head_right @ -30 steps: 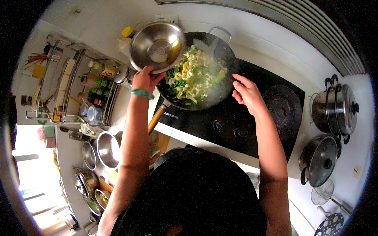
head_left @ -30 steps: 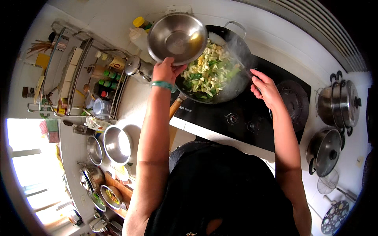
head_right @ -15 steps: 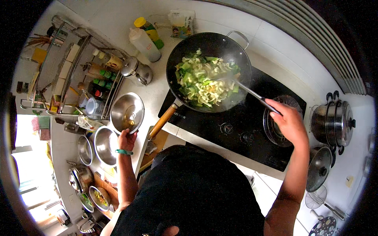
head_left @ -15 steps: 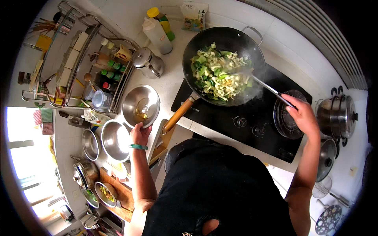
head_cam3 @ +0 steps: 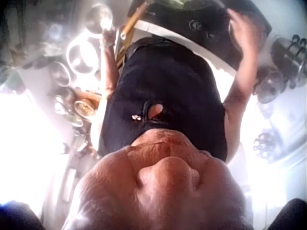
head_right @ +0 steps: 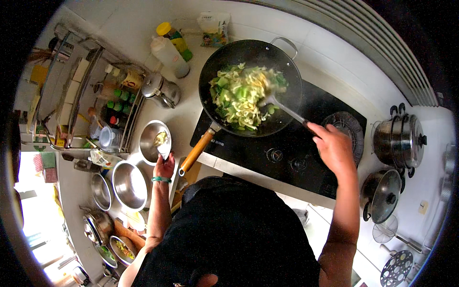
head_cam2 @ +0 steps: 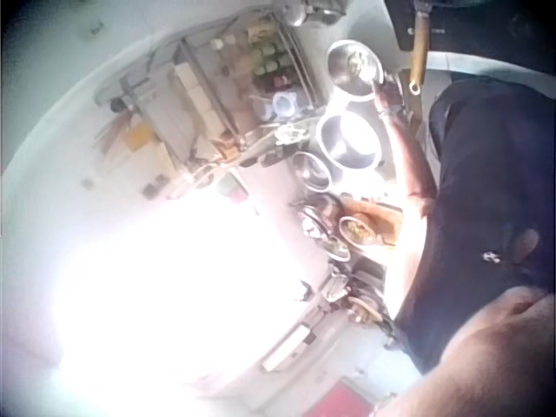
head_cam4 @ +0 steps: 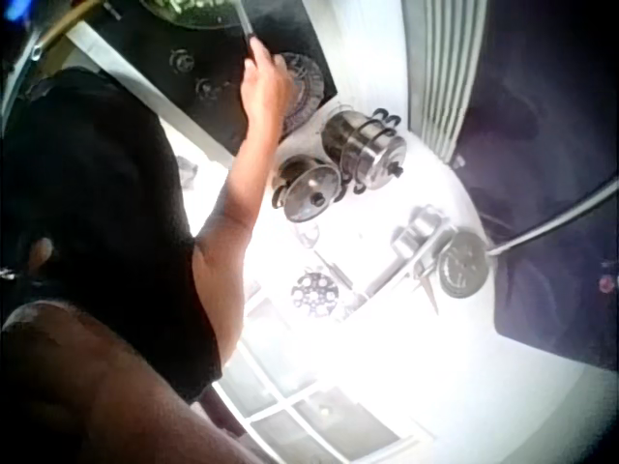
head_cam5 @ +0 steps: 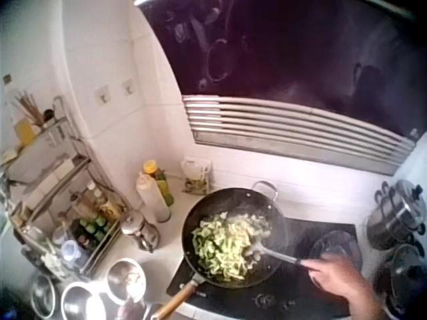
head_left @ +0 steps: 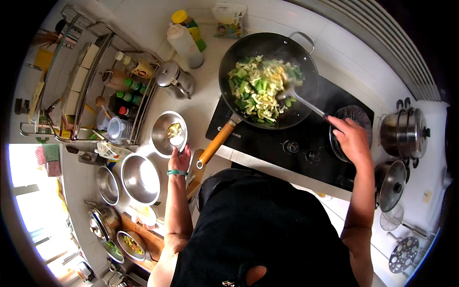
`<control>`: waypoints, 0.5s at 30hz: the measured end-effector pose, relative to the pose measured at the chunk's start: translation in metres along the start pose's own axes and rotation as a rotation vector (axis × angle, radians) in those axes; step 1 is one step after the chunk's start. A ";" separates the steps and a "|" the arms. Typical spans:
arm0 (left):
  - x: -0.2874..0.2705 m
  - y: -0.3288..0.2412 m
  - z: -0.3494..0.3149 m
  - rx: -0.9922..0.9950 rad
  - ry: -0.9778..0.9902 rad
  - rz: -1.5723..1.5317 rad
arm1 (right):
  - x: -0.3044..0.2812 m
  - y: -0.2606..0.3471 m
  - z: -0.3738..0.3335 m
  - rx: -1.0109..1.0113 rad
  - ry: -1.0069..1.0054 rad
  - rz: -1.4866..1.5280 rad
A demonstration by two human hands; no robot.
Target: The person stir-fries chopped vegetables and scrambled eggs in a wok on an induction cooktop. They add seasonings from a shelf, including a white powder and liquids from bottles, then continue to mix the ingredients with a spatula.
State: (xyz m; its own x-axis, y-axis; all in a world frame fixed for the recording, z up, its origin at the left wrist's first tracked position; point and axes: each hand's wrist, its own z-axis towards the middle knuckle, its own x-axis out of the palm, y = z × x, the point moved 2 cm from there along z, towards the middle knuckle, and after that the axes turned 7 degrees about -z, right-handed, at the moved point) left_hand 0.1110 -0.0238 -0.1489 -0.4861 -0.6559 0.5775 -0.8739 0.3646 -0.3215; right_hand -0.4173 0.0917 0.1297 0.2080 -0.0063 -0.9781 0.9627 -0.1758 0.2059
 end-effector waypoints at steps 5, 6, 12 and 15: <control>0.052 0.025 -0.054 -0.216 0.037 0.553 | 0.038 -0.006 0.012 0.125 -0.086 0.274; 0.053 0.029 -0.057 -0.231 0.156 0.759 | 0.037 -0.013 0.010 0.135 -0.082 0.375; 0.114 0.074 -0.081 0.363 0.573 1.877 | 0.007 -0.038 0.005 0.429 0.092 0.752; 0.138 0.086 -0.093 0.492 0.552 2.019 | 0.019 -0.042 0.026 0.485 0.111 0.878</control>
State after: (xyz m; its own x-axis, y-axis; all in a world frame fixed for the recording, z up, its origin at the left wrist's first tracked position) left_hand -0.0313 -0.0217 -0.0273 -0.5394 0.5479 -0.6395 0.7275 -0.0793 -0.6816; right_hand -0.4579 0.0736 0.1020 0.8480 -0.2389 -0.4731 0.2920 -0.5345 0.7932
